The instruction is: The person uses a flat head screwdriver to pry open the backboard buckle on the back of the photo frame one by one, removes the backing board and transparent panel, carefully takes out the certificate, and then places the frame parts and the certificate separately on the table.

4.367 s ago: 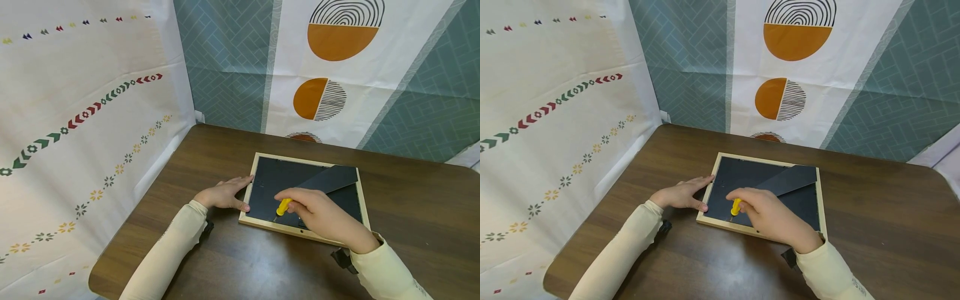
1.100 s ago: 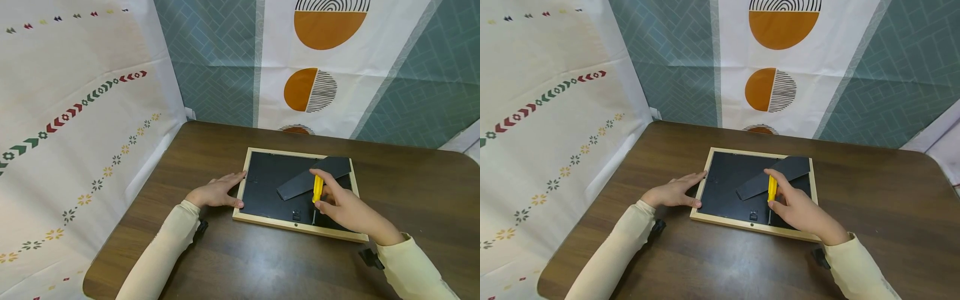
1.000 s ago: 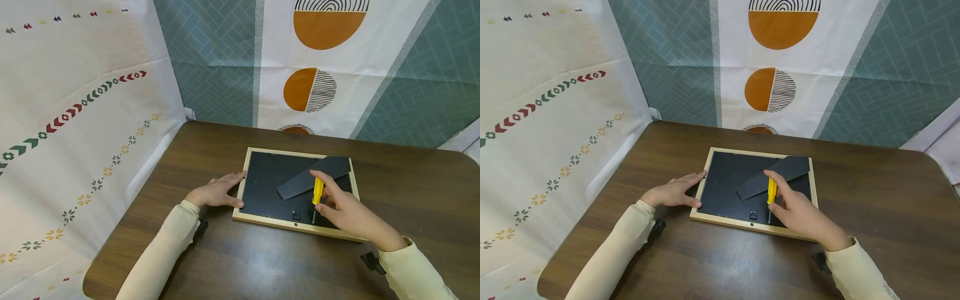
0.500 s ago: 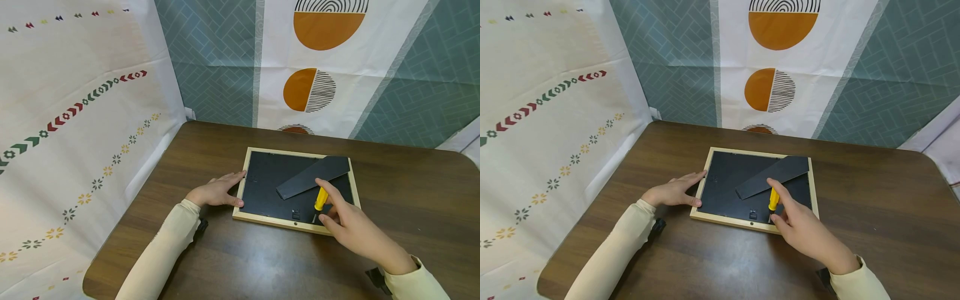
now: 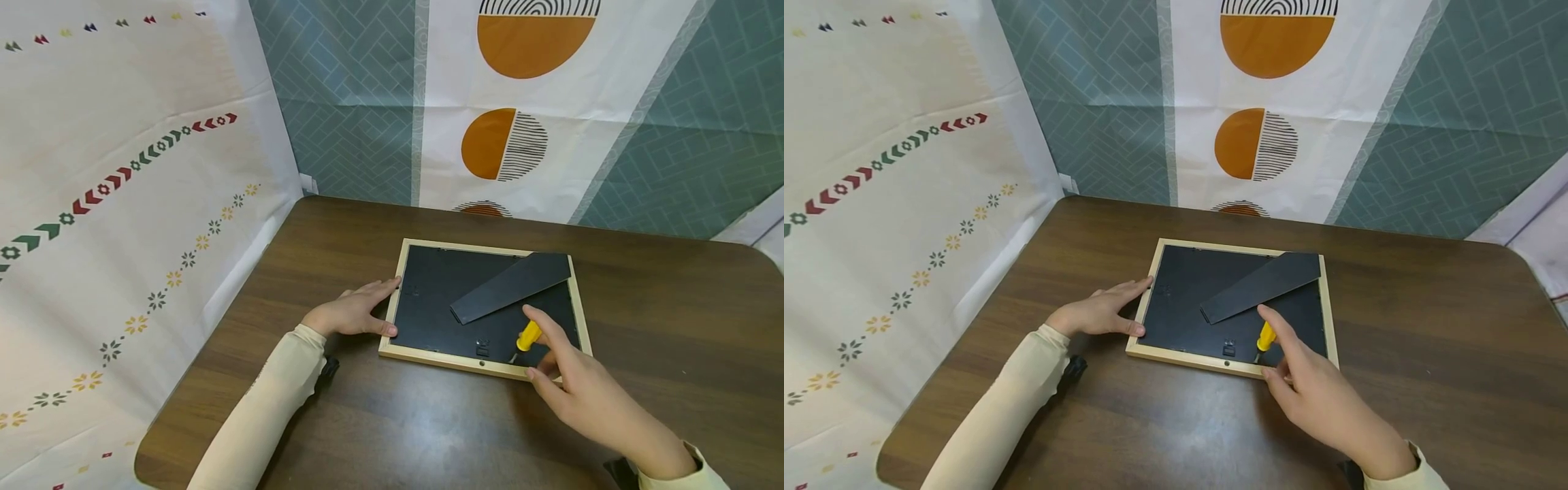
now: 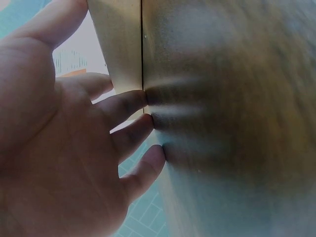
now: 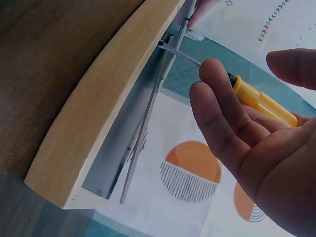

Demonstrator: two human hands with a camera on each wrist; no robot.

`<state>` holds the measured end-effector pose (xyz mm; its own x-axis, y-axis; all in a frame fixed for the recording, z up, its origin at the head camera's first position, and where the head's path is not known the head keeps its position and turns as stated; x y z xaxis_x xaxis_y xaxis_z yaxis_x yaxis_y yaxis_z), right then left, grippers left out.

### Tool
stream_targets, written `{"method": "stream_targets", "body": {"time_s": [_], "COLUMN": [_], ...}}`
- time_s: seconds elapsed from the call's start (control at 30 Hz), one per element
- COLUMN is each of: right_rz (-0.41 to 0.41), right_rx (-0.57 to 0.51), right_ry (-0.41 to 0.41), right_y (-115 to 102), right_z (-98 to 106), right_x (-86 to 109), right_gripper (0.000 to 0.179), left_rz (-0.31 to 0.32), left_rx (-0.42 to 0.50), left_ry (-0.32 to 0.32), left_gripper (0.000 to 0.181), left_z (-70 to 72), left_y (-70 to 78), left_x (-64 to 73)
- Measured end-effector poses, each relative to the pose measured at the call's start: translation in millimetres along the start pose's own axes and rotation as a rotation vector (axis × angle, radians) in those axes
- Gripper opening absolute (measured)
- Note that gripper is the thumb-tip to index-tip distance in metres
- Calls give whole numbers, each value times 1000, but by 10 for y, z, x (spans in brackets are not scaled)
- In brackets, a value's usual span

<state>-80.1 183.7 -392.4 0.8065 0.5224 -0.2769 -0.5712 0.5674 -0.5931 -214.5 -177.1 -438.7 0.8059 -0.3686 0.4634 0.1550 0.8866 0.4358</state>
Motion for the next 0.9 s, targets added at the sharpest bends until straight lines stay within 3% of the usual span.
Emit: {"method": "stream_targets", "body": {"time_s": [0.13,0.3,0.47,0.77,0.9], "right_rz": [22,134,190,113,43], "right_rx": [13,51,52,-65,-172], "right_ry": [4,37,76,-7,-48], "right_y": [-45,-69,0,261,439], "right_z": [-27,-79,-38,117,127], "right_x": [49,95,26,-366,-501], "right_gripper": [95,90,90,58,48], "left_rz": [-4,-3,2,1,-6], "left_rx": [0,0,-3,-8,-7], "left_ry": [2,2,0,-1,1], "left_gripper": [106,106,106,107,107], "left_z": [3,7,8,-2,-2], "left_y": [-1,9,9,-20,-8], "left_x": [-4,-7,-11,-4,0]}}
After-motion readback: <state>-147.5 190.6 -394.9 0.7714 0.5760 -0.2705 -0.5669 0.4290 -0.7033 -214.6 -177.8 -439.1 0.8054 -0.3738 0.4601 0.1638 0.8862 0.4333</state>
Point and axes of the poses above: each hand's wrist, its own x-axis away from the middle knuckle, its own z-axis out of the back of the hand, y = z × x, the point moved 1 cm from there along -x, towards the middle knuckle, and after that the axes turned 10 degrees about z, right-handed, at the moved point
